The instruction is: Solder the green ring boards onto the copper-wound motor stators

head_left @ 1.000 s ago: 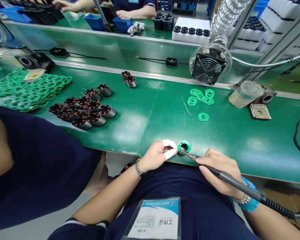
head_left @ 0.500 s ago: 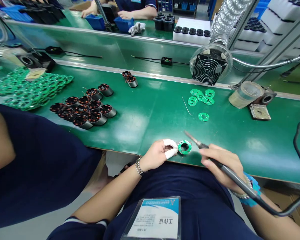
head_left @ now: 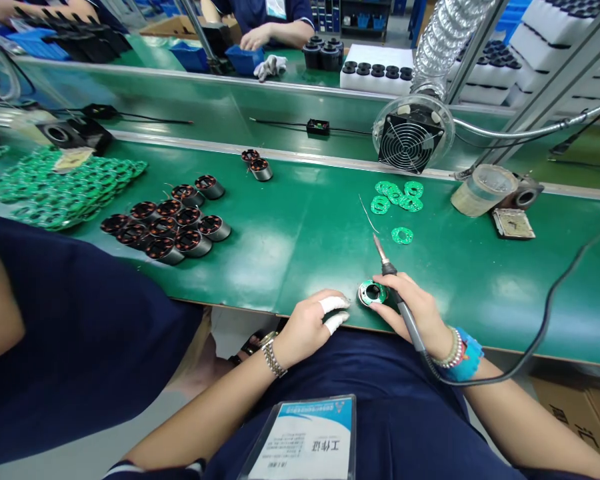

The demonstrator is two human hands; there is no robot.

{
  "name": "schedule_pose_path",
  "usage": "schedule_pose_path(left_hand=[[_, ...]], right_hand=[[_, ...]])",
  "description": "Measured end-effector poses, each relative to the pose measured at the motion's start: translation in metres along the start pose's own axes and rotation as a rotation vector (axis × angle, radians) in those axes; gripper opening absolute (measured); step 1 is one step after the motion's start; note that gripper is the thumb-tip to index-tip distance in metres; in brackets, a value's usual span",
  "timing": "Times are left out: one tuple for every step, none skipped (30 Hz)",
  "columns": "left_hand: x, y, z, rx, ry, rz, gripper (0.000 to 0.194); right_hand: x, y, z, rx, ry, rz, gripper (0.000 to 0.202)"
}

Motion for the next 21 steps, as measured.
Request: schedule_pose_path(left_hand=[[-0.001, 0.000, -0.001, -0.008, 0.011, -0.007, 0.011], [-0.002, 0.001, -0.002, -0.002, 0.011, -0.018, 0.010], [-0.002, 0.003, -0.002, 0.017, 0.004, -0.031, 0.010], [-0.003, 0.005, -0.003, 0.047, -0.014, -0.040, 0.009], [-0.003, 0.007, -0.003, 0.089, -0.048, -0.045, 0.008], [-0.004, 0.009, -0.003, 0.142, -0.108, -0.040, 0.008], [-0.005, 0.010, -0.004, 0.200, -0.197, -0.028, 0.008], [-0.007, 0.011, -0.004, 0.258, -0.312, -0.014, 0.009], [-0.009, 0.011, -0.005, 0.309, -0.443, 0.004, 0.011], [-0.011, 0.012, -0.005, 0.351, -0.573, 0.019, 0.014], [-0.013, 0.012, -0.005, 0.384, -0.685, 0.028, 0.019], [-0.015, 0.012, -0.005, 0.414, -0.766, 0.032, 0.023], [-0.017, 0.012, -0.005, 0.443, -0.813, 0.032, 0.026], [-0.018, 0.012, -0.004, 0.473, -0.832, 0.035, 0.026], [-0.018, 0.013, -0.003, 0.502, -0.832, 0.039, 0.026], [-0.018, 0.014, -0.002, 0.526, -0.822, 0.046, 0.024], [-0.019, 0.015, -0.001, 0.544, -0.814, 0.059, 0.023], [-0.019, 0.016, -0.002, 0.554, -0.814, 0.075, 0.023], [-0.019, 0.018, -0.003, 0.555, -0.817, 0.093, 0.022], [-0.019, 0.020, -0.004, 0.552, -0.816, 0.107, 0.022], [-0.020, 0.022, -0.006, 0.548, -0.809, 0.118, 0.021]], right_hand=[[-0.001, -0.003, 0.002, -0.013, -0.022, -0.033, 0.033], [-0.003, -0.006, 0.003, -0.020, -0.040, -0.057, 0.033], [-0.004, -0.008, 0.004, -0.021, -0.052, -0.074, 0.034], [-0.005, -0.010, 0.005, -0.021, -0.059, -0.084, 0.034], [-0.006, -0.011, 0.006, -0.021, -0.061, -0.090, 0.034], [-0.007, -0.011, 0.006, -0.021, -0.058, -0.094, 0.034], [-0.007, -0.012, 0.005, -0.021, -0.052, -0.096, 0.034], [-0.008, -0.012, 0.005, -0.018, -0.045, -0.100, 0.035], [-0.008, -0.012, 0.005, -0.014, -0.039, -0.107, 0.036], [-0.008, -0.012, 0.004, -0.010, -0.035, -0.114, 0.036], [-0.009, -0.013, 0.004, -0.006, -0.032, -0.121, 0.037], [-0.009, -0.013, 0.004, -0.006, -0.032, -0.122, 0.037], [-0.009, -0.013, 0.004, -0.009, -0.032, -0.121, 0.037], [-0.009, -0.013, 0.004, -0.012, -0.031, -0.120, 0.037], [-0.009, -0.013, 0.004, -0.014, -0.030, -0.118, 0.036], [-0.009, -0.013, 0.004, -0.016, -0.030, -0.118, 0.036], [-0.009, -0.013, 0.004, -0.019, -0.031, -0.119, 0.036], [-0.010, -0.013, 0.004, -0.019, -0.033, -0.122, 0.036], [-0.010, -0.013, 0.004, -0.018, -0.037, -0.129, 0.036], [-0.011, -0.014, 0.004, -0.015, -0.040, -0.135, 0.036], [-0.011, -0.014, 0.004, -0.014, -0.043, -0.140, 0.036]])
Point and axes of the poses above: each hand's wrist, its own y-axis towards the middle knuckle, its own x-axis out of the back of the hand, z = x × y, the point moved 2 cm from there along y, towards the middle knuckle, and after that the axes turned 3 degrees about -z, right-handed, at the moved point
